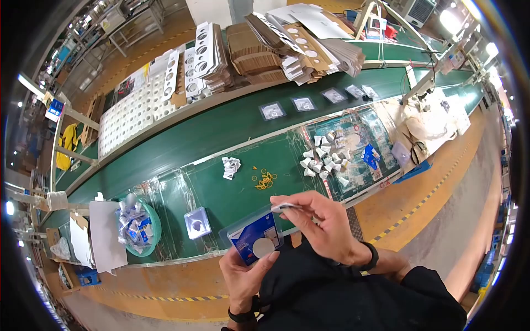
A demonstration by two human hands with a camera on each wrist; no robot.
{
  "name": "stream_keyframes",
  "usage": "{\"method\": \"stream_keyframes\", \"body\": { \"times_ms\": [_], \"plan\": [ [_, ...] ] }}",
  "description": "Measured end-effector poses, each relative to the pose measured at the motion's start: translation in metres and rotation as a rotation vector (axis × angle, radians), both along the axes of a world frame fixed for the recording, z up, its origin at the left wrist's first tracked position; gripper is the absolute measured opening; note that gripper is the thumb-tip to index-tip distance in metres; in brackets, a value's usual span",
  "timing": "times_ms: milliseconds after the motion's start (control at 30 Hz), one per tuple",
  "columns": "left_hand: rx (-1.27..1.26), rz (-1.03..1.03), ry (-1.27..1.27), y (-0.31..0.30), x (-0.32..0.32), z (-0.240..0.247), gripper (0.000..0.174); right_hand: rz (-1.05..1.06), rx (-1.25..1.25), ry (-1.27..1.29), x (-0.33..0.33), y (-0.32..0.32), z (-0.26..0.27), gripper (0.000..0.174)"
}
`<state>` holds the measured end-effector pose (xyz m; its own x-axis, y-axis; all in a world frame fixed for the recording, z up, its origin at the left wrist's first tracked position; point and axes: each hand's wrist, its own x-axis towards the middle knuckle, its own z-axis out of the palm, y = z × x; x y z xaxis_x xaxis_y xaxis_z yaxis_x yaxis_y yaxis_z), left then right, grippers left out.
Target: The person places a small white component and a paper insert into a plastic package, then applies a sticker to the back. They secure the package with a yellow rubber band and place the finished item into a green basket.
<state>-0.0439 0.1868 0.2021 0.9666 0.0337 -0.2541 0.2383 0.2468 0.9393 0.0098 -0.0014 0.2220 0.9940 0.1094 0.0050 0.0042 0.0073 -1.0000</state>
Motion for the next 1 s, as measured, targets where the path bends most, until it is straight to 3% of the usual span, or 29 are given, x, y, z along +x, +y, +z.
{"method": "stream_keyframes", "body": {
  "times_ms": [333, 433, 500, 533, 700, 1000],
  "plan": [
    [0.122, 0.014, 0.003, -0.026, -0.007, 0.000, 0.040, -0.138, -0.129, -0.168, -0.020, 0.003, -0.009, 0.025],
    [0.154, 0.023, -0.011, -0.025, -0.006, -0.002, 0.038, -0.123, -0.073, -0.145, -0.021, 0.004, -0.017, 0.026],
    [0.157, 0.026, 0.028, -0.022, -0.005, 0.002, 0.037, -0.154, 0.184, 0.016, -0.020, 0.005, -0.022, 0.027],
    [0.108, 0.001, 0.048, -0.017, -0.006, -0.001, 0.037, -0.169, 0.311, 0.098, -0.019, 0.005, -0.023, 0.028],
    [-0.161, -0.047, 0.112, -0.001, -0.009, -0.002, 0.041, -0.053, 0.281, 0.208, -0.003, -0.005, 0.003, 0.029],
    [-0.329, -0.027, 0.146, 0.014, -0.012, -0.012, 0.047, 0.042, 0.139, 0.219, -0.002, 0.004, 0.006, 0.020]
  ]
}}
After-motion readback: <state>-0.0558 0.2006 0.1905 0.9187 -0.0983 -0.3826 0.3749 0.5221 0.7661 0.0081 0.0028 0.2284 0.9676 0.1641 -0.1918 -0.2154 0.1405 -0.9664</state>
